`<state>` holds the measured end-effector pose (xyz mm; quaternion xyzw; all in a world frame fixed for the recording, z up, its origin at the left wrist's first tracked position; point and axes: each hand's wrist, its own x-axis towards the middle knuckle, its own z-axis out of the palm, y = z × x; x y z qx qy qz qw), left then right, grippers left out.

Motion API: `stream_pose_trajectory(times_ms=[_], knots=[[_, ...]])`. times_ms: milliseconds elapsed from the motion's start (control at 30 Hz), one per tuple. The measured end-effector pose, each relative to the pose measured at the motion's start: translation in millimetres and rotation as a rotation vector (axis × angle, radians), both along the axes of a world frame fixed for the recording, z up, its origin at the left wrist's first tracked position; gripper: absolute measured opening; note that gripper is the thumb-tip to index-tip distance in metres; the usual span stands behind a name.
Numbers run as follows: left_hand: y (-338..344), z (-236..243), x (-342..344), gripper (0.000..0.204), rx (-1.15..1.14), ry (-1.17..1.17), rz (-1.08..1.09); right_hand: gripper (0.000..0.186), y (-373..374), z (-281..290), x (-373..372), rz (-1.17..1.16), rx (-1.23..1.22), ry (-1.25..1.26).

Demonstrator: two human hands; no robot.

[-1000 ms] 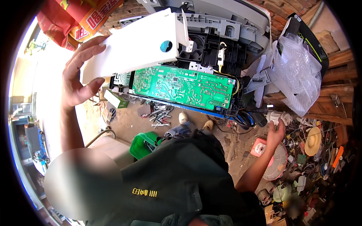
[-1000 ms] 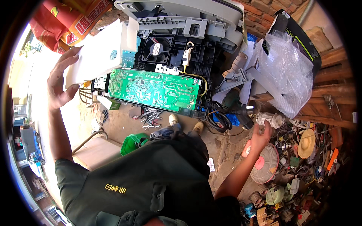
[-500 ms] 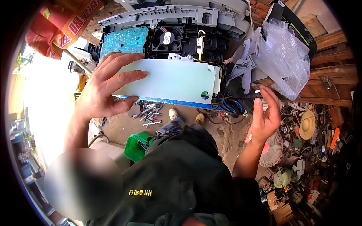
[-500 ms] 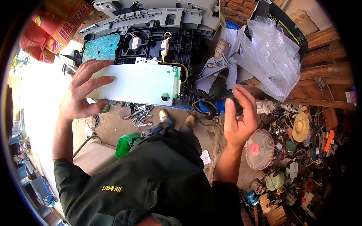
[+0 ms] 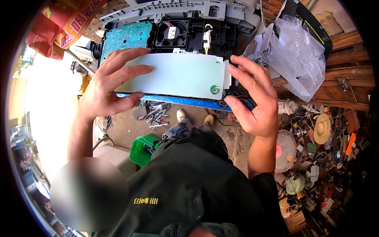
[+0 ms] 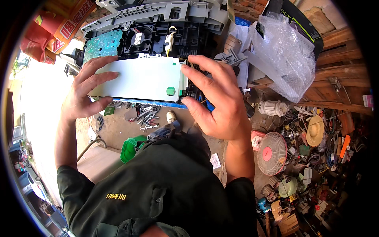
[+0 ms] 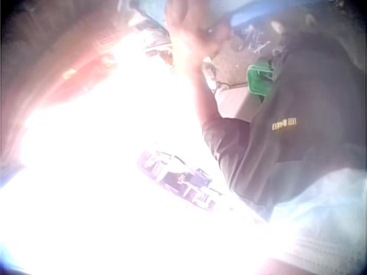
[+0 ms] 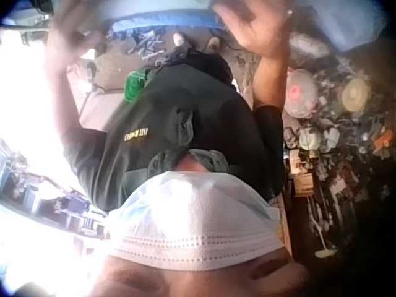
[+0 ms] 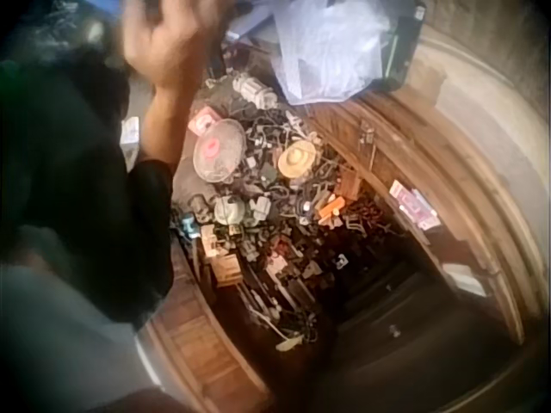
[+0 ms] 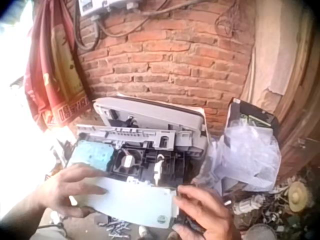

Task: The person disassembles a printer, removes a metal cover and circuit board, then uses a power drill to remove screws. They reposition the cover and board, reconnect a wire, and attempt to secure the cover with the drill. The person repeatedly removes and repositions the metal cover and circuit board throughout the clip.

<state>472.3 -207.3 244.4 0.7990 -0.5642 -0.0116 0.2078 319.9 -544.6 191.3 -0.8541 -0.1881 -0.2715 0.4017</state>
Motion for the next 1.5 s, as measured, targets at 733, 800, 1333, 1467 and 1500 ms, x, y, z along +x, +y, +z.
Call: stream_pose_trajectory(times_ms=[733,800,1333,1467,1500], knots=[[-9.0,4.4,-2.0,0.060,0.022,0.003,0.011,0.050,3.7,-6.5,5.2,0.040,0.044,-0.026],[-9.8,3.9,-3.9,0.060,0.027,0.001,0.031,0.055,6.2,-5.8,5.3,0.026,0.047,-0.024],[-6.5,-0.7,-4.5,0.060,0.042,-0.038,0.046,0.060,-0.3,-17.5,10.8,0.096,0.217,0.009],[-6.9,-0.4,-7.3,0.060,0.031,-0.023,0.067,0.052,-10.8,-16.1,14.7,0.135,0.232,0.010],[-6.8,0.2,-7.9,0.060,0.032,-0.023,0.069,0.049,-11.6,-14.7,16.8,0.138,0.222,0.010]])
